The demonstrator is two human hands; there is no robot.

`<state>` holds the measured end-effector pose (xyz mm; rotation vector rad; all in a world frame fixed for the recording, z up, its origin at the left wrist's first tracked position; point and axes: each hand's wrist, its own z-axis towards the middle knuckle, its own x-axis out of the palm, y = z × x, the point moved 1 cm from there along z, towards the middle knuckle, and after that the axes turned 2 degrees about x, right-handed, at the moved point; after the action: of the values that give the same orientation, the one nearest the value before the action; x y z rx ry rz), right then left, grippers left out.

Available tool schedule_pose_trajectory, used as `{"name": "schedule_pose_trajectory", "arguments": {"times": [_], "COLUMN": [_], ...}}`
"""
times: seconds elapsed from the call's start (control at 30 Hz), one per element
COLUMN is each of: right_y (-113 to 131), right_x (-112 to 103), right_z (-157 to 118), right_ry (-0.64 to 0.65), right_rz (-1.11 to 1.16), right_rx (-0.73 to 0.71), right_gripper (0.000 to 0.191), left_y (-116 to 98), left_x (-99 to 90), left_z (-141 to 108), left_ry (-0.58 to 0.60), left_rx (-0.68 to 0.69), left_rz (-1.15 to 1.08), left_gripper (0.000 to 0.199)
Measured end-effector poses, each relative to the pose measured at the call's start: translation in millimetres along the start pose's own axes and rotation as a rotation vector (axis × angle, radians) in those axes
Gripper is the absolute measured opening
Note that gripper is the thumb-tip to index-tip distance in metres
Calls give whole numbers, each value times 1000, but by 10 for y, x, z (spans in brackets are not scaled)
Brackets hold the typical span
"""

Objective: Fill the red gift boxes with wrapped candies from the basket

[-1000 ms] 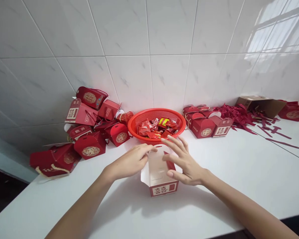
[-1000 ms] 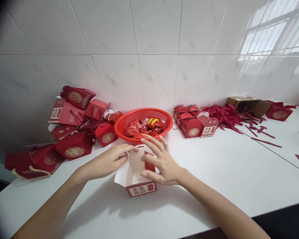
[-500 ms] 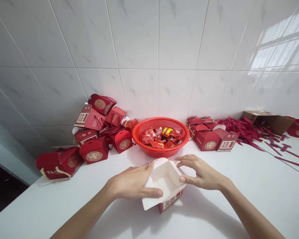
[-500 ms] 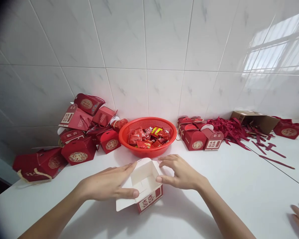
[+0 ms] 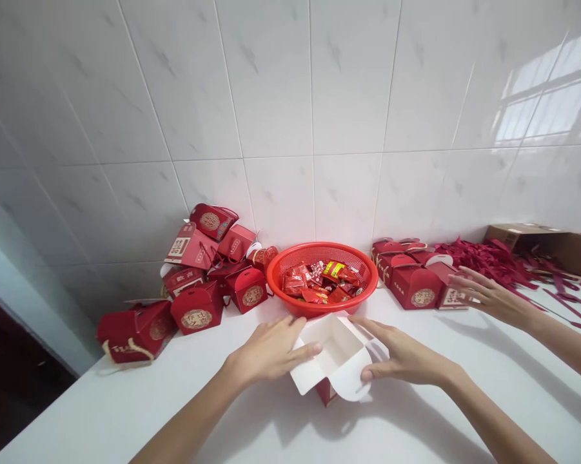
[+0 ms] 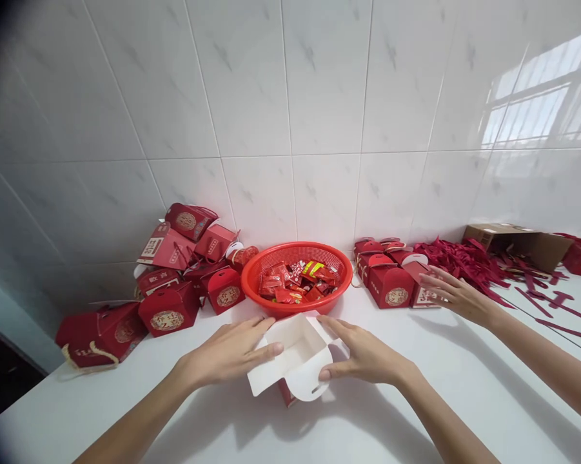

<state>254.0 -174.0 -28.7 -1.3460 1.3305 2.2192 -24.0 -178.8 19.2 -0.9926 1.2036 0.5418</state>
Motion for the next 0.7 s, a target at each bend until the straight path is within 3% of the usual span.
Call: {"name": "schedule_pose_trajectory", "arguments": {"times": [0.1,0.2,0.23,0.33,0.4,0.47,0.6,0.7], "right_y": [-46,-112,-132,-165,-160,-140,-112,-120], "right_x": [7,38,53,92,101,94,64,60], "right_z": [-6,-15,-15,-5,6,16,29,34], "right_ry": [-23,-76,-99,-156,-182,-198,-195,-183], "right_rz": [-1,7,14,36,46,63,130,165], "right_rx": [-15,-51,-60,-67,-78,-84,-49,-22], "right_gripper": [93,90,88,82,77,72,67,66], "left_y": [-37,-19,2,86,135,180,298,398], "left_x": [-163,-336,-367,-358,-308,-243,-99,5], "left_z": [3,171,272,649,902,1115,1394,1506], "left_ry": [-108,-206,-171,140,262,325,386,426], "left_rx": [-5,1,0,-66,-77,-69,-54,-70], "left_rz": [45,51,47,63,66,68,67,72], "left_gripper": [47,39,40,51,45,35,83,96]}}
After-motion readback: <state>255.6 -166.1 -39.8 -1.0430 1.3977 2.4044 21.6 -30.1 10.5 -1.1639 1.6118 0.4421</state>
